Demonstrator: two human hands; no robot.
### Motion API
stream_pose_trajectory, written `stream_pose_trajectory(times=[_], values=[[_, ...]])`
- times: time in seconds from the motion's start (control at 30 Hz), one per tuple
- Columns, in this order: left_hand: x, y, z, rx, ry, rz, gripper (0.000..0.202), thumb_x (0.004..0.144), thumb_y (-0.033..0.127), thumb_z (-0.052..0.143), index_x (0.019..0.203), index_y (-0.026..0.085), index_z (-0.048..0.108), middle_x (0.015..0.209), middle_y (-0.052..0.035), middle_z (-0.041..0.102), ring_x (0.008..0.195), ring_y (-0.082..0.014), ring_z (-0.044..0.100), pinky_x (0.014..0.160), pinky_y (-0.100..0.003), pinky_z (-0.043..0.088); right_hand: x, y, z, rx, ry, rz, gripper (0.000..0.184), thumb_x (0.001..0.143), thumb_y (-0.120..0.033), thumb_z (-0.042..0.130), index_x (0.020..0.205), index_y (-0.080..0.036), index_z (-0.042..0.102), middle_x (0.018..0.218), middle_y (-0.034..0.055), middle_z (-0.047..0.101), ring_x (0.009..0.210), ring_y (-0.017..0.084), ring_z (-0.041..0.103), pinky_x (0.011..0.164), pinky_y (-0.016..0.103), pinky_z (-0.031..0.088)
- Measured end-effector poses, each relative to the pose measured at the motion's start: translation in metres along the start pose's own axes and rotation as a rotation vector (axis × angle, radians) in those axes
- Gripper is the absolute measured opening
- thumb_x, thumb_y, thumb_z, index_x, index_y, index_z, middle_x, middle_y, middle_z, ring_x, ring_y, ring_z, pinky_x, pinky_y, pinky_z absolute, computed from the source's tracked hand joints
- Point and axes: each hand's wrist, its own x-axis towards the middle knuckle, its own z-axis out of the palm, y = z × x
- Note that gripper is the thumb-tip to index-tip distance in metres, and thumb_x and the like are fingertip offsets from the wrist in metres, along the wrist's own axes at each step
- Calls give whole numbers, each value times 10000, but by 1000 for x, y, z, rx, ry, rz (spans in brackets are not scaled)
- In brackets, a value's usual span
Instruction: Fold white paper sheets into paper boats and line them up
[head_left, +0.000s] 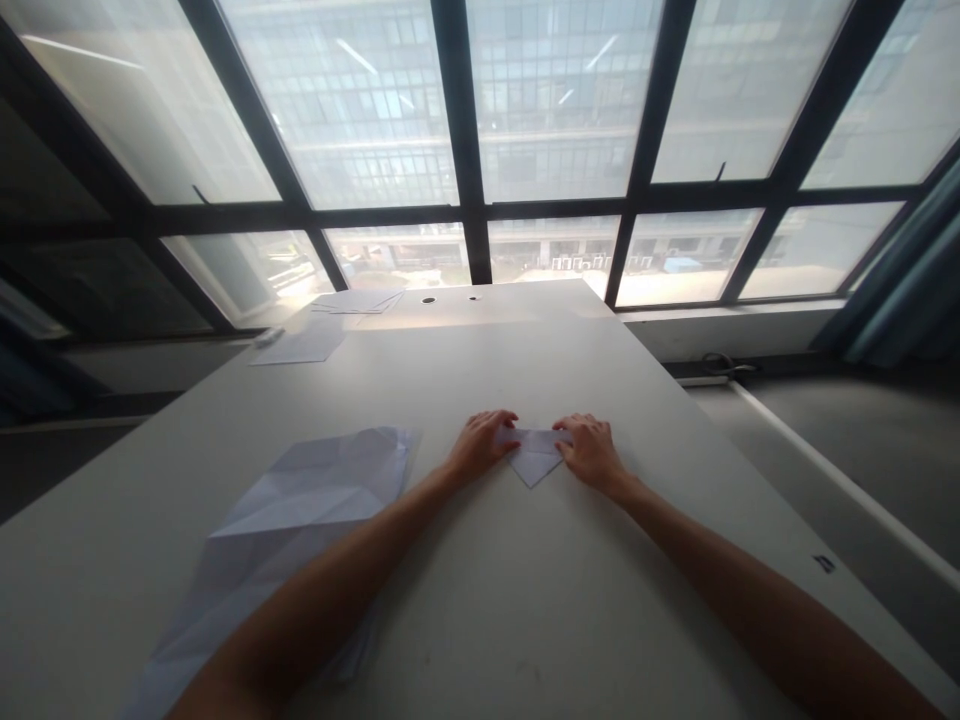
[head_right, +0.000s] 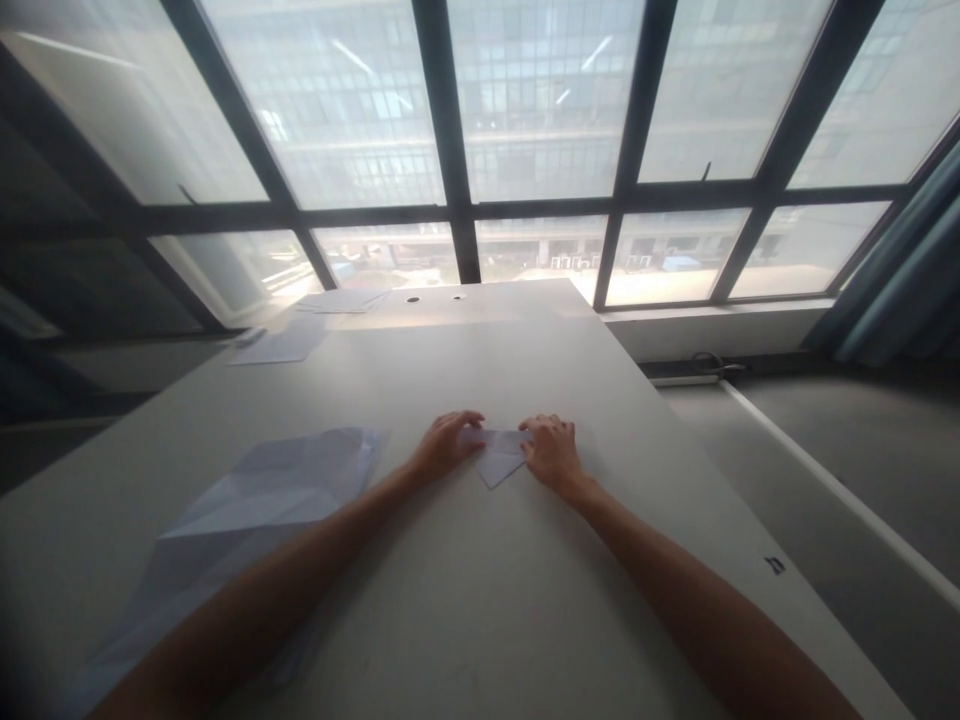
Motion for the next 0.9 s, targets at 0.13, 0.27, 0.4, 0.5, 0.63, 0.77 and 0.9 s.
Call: stream_pose_trajectory(times=[0.13,0.27,0.4,0.5,0.63,0.77,0.9], values=[[2,-1,-2,29,160,-2,192,854,225,658,1044,247,668,944,-22,670,950,-205,611,925,-364,421,0,-2,-6,60,215,-104,108,874,-173,576,942,-215,649,912,51,662,934,215,556,851,346,345],[3,1,-5,43,351,-6,202,836,289,696,1033,250,675,1061,-56,626,1015,-229,571,919,-390,431,-1,-3,-10,134,445,-199,101,924,-191,541,877,-214,627,842,40,644,868,204,547,850,355,362],[0,3,-11,-60,501,41,63,868,281,652,887,221,653,1013,-48,635,985,-212,576,897,-372,450,-3,-2,-13,204,642,-286,88,924,-185,554,875,-221,618,873,38,651,890,194,555,871,358,376],[-2,5,-12,-72,542,46,62,880,216,615,823,218,640,1003,-38,636,989,-202,574,915,-369,444,-4,0,-14,194,636,-323,93,911,-161,562,903,-231,623,938,38,660,965,200,552,912,371,368],[-3,2,-6,-42,417,-3,168,839,91,570,846,225,670,1111,-39,615,1063,-213,553,945,-376,442,-2,3,-10,126,491,-246,136,889,-128,553,901,-232,639,1021,52,648,1048,224,522,929,391,360],[-4,-5,2,-15,165,-82,353,748,-26,481,811,227,718,1223,-37,594,1115,-230,553,977,-387,433,0,7,-2,89,333,-176,187,810,-69,571,850,-227,661,1039,62,637,1064,239,508,902,385,382],[-4,-5,4,3,54,-156,346,754,-2,466,812,227,718,1190,-30,633,1091,-221,577,989,-368,419,-2,7,5,68,245,-126,130,792,-119,589,760,-218,668,1042,67,636,1052,244,516,916,391,380]])
